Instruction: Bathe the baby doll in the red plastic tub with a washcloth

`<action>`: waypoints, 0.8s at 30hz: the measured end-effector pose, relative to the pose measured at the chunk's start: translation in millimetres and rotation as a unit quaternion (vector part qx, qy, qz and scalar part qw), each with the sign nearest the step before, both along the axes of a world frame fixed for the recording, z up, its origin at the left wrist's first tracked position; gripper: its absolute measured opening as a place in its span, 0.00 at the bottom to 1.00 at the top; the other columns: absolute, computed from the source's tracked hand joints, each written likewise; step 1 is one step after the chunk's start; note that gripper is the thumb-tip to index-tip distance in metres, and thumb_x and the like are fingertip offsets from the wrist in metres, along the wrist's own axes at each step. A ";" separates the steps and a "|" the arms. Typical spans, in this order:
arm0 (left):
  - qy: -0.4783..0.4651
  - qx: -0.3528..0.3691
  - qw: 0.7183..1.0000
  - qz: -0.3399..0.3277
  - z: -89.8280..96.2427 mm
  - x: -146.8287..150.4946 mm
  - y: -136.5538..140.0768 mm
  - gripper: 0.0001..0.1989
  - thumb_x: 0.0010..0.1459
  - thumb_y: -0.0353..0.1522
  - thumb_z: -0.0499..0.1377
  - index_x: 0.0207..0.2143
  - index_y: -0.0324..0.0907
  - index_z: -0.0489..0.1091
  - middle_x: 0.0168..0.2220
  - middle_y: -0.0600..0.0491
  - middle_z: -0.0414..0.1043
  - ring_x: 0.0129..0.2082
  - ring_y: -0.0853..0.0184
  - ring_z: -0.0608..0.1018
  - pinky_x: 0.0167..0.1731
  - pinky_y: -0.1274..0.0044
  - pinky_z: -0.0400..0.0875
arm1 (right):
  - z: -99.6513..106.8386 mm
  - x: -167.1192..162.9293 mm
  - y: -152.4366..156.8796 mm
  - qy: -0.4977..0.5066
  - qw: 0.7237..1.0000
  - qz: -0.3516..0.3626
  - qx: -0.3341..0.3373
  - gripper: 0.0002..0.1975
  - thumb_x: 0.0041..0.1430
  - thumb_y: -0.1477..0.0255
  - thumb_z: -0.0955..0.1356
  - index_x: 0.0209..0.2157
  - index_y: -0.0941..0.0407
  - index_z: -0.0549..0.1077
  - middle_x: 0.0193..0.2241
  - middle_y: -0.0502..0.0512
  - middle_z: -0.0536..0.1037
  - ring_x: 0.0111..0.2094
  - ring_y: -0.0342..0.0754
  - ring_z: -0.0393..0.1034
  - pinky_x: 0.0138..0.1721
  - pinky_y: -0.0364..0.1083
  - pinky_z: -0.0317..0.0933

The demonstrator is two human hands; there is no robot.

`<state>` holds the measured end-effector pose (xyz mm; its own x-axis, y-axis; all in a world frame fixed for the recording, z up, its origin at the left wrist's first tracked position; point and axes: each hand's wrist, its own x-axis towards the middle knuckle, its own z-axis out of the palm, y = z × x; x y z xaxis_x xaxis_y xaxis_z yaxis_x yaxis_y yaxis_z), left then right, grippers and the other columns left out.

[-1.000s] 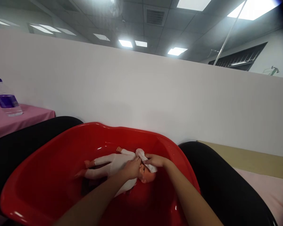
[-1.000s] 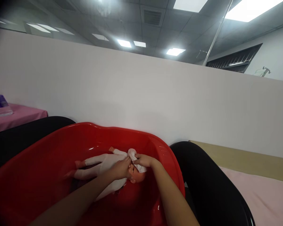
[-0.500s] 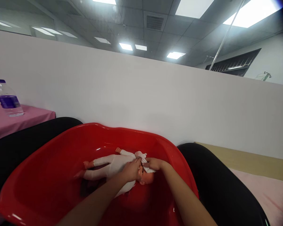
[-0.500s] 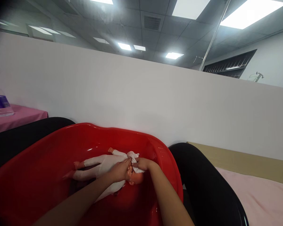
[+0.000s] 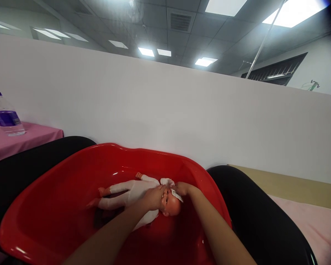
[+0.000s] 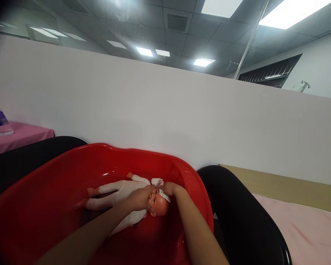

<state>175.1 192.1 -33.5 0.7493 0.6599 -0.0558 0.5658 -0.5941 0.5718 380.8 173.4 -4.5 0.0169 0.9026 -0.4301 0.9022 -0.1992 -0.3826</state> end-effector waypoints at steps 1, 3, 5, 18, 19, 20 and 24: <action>-0.001 0.005 1.000 -0.002 -1.7 0.2 1.7 0.44 0.34 0.40 0.72 0.57 0.46 0.65 0.55 0.46 0.72 0.50 0.49 0.76 0.50 0.66 0.72 | 1.2 -0.9 -0.6 0.006 1.000 0.008 -0.001 0.22 0.67 0.57 0.61 0.38 0.59 0.79 0.34 0.58 0.80 0.34 0.49 0.71 0.41 0.46 0.63; 0.000 0.013 1.000 -0.004 -5.0 0.7 4.3 0.43 0.36 0.39 0.71 0.57 0.43 0.64 0.55 0.45 0.72 0.50 0.49 0.76 0.50 0.66 0.72 | 2.6 -3.2 -1.3 0.031 0.999 0.034 -0.003 0.22 0.66 0.56 0.62 0.43 0.59 0.79 0.36 0.57 0.80 0.34 0.47 0.70 0.39 0.45 0.63; 0.010 0.015 1.000 -0.002 -5.9 1.3 4.9 0.42 0.37 0.38 0.71 0.57 0.40 0.65 0.55 0.44 0.72 0.51 0.49 0.76 0.50 0.65 0.72 | 2.1 -4.9 -0.6 0.054 0.996 0.064 -0.010 0.24 0.67 0.55 0.62 0.48 0.58 0.77 0.40 0.57 0.80 0.35 0.46 0.69 0.40 0.44 0.63; 0.037 -0.006 0.999 0.011 4.4 -0.1 4.2 0.39 0.39 0.40 0.71 0.55 0.44 0.66 0.55 0.46 0.72 0.49 0.52 0.76 0.44 0.71 0.71 | 12.1 -3.1 -0.5 0.032 0.998 0.060 -0.006 0.26 0.69 0.56 0.58 0.48 0.60 0.77 0.43 0.61 0.80 0.38 0.49 0.71 0.41 0.45 0.62; 0.037 -0.010 0.999 0.014 2.6 0.0 5.3 0.39 0.39 0.41 0.71 0.55 0.44 0.66 0.55 0.46 0.72 0.49 0.52 0.76 0.44 0.71 0.71 | 12.7 -4.8 -0.9 0.053 0.996 0.071 -0.006 0.25 0.69 0.56 0.59 0.49 0.59 0.77 0.43 0.59 0.80 0.37 0.47 0.70 0.41 0.44 0.62; 0.037 -0.013 0.999 0.017 1.5 0.2 6.0 0.39 0.39 0.41 0.72 0.55 0.44 0.66 0.55 0.46 0.72 0.50 0.52 0.76 0.44 0.71 0.70 | 12.5 -6.3 -0.9 0.073 0.994 0.080 -0.008 0.24 0.69 0.57 0.59 0.51 0.58 0.76 0.43 0.58 0.80 0.37 0.46 0.70 0.40 0.43 0.62; 0.043 -0.009 0.999 0.018 4.1 1.8 4.3 0.44 0.39 0.40 0.72 0.59 0.47 0.62 0.58 0.47 0.69 0.55 0.51 0.74 0.48 0.70 0.70 | 7.7 -5.9 1.4 0.060 0.996 0.062 -0.024 0.23 0.70 0.59 0.59 0.53 0.57 0.75 0.46 0.57 0.80 0.41 0.47 0.71 0.44 0.44 0.64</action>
